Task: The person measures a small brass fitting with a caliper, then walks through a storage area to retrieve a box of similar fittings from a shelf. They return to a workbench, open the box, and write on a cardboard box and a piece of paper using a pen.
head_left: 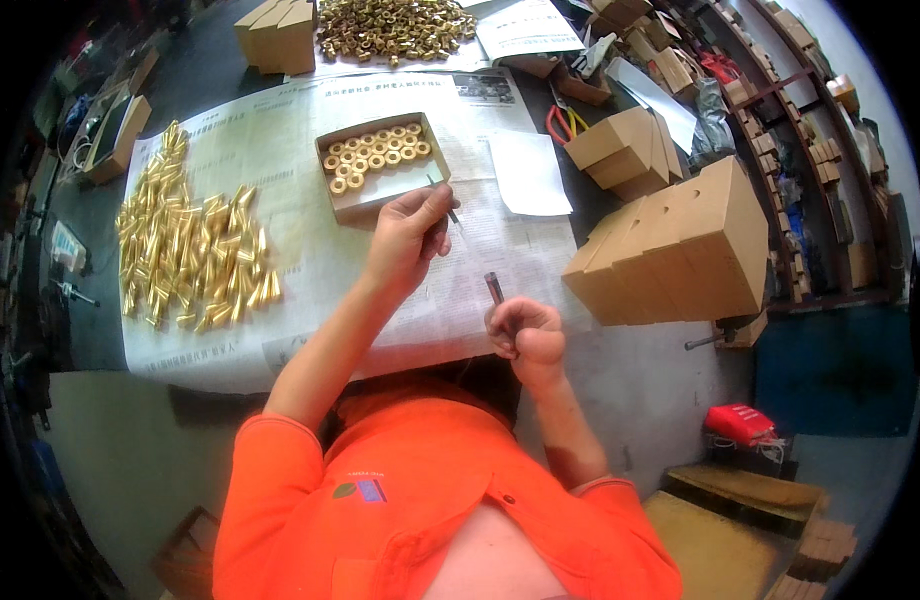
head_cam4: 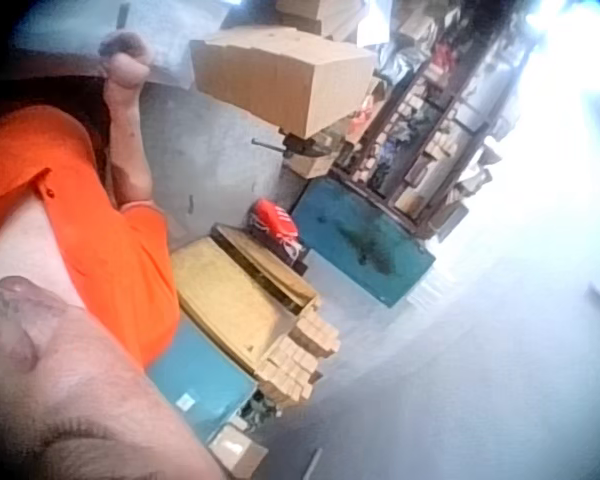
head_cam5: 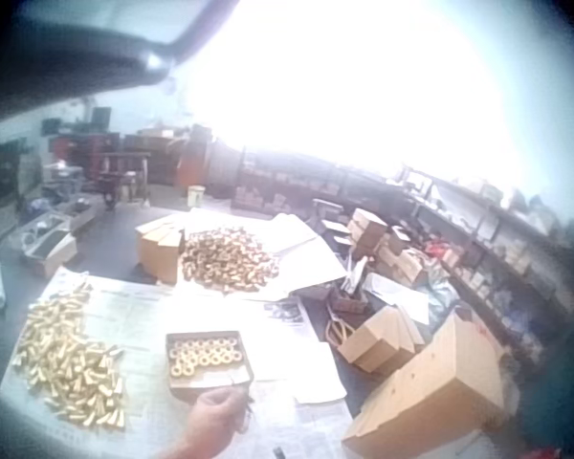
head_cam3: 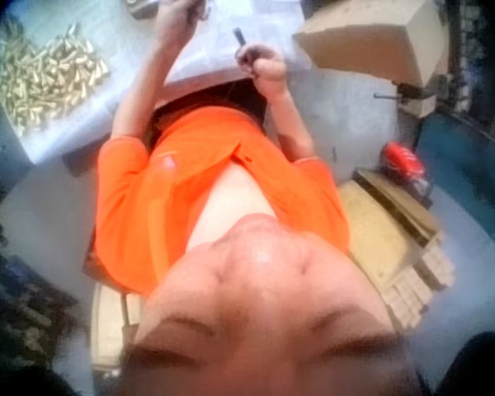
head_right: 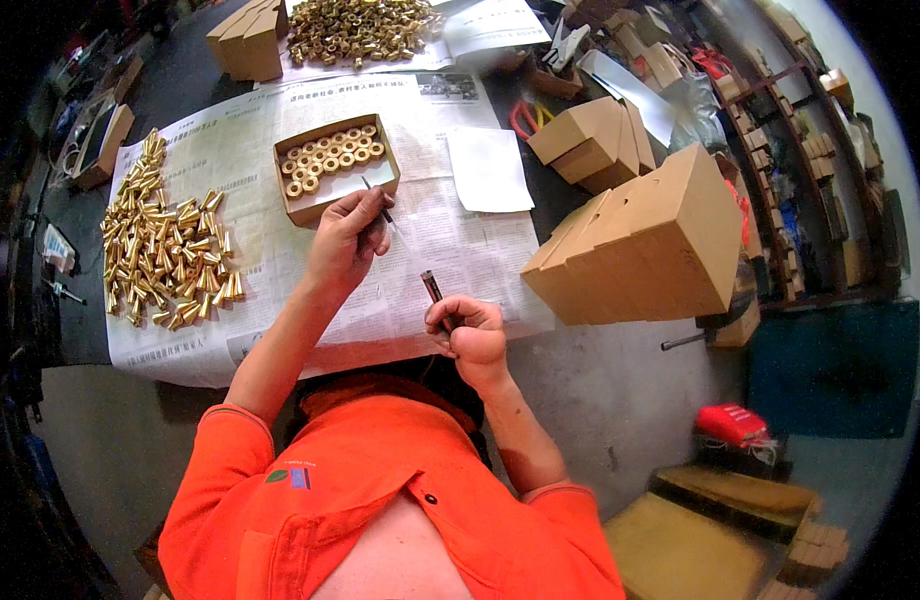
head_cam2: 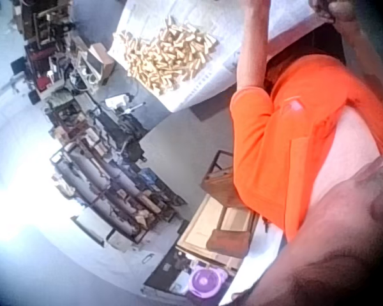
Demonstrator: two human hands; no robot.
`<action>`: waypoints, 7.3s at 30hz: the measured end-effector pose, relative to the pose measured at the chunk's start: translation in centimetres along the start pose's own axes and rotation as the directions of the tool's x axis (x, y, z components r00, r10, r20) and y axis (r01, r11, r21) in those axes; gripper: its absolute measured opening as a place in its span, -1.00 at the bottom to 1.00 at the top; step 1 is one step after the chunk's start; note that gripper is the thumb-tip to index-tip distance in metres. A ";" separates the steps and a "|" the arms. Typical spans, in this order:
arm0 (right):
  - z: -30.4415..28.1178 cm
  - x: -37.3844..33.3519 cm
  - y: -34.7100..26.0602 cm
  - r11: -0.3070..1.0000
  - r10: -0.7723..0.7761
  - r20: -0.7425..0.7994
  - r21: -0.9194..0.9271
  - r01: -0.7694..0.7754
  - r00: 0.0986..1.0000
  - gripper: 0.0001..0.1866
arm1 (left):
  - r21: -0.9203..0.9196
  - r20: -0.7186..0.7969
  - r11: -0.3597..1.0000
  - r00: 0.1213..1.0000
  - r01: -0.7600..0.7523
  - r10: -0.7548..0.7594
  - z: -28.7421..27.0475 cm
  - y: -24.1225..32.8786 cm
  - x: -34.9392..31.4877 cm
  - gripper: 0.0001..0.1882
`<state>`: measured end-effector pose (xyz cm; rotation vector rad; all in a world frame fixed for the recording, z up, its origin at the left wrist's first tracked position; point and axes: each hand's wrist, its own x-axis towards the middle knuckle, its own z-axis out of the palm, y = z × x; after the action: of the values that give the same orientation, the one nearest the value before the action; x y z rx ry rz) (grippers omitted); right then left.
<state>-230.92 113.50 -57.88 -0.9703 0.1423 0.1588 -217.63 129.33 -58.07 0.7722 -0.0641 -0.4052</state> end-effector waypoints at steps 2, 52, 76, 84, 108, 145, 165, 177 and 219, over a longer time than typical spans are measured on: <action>0.0 0.0 0.0 1.000 0.005 0.004 0.001 -0.005 1.000 -0.67 | -0.007 0.001 1.000 1.000 0.006 -0.006 0.2 -0.1 -0.2 -0.72; 2.8 -2.7 -2.5 0.721 -0.302 0.018 -0.650 0.241 0.953 -0.54 | -0.024 0.316 0.983 0.935 0.180 -0.163 1.4 -1.5 -2.8 -0.77; 3.6 -1.3 -2.3 0.782 -0.554 0.023 -0.328 0.530 0.832 -0.61 | -0.156 0.227 0.946 0.943 0.283 -0.244 1.1 -3.1 -2.7 -0.75; 0.2 0.1 -0.3 0.542 -0.612 0.202 -0.597 0.591 0.765 -0.40 | -0.030 0.235 0.951 0.927 0.309 -0.294 1.7 -4.3 -3.3 -0.72; 2.6 -1.4 0.7 0.141 -0.614 0.467 -0.729 0.670 0.636 -0.66 | -0.423 0.011 0.891 0.984 0.168 -0.180 -0.5 -4.2 -0.6 -0.71; 0.7 0.6 1.3 0.866 -0.429 -0.270 0.150 0.478 0.862 -0.63 | -0.189 0.279 0.975 0.958 0.119 -0.062 3.8 -3.9 -3.7 -0.64; 1.5 1.4 1.8 0.894 -0.280 -0.166 0.315 0.320 0.946 -0.39 | 0.046 0.097 0.999 0.995 -0.028 0.024 2.8 -3.8 -3.7 -0.91; -0.1 0.5 -0.8 -0.099 -0.676 0.375 -0.899 0.426 0.634 -0.78 | 0.171 0.154 0.983 0.987 -0.063 0.036 1.6 -3.1 -2.0 -0.85; -0.7 -0.8 0.1 1.000 -0.021 -0.084 0.020 0.023 0.996 -0.63 | 0.242 0.257 0.963 0.949 0.120 -0.183 0.6 -4.2 -3.0 -0.82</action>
<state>-231.73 112.92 -58.25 -0.9575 0.2100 0.0957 -221.93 127.30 -60.26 0.9421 -0.3193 -0.6615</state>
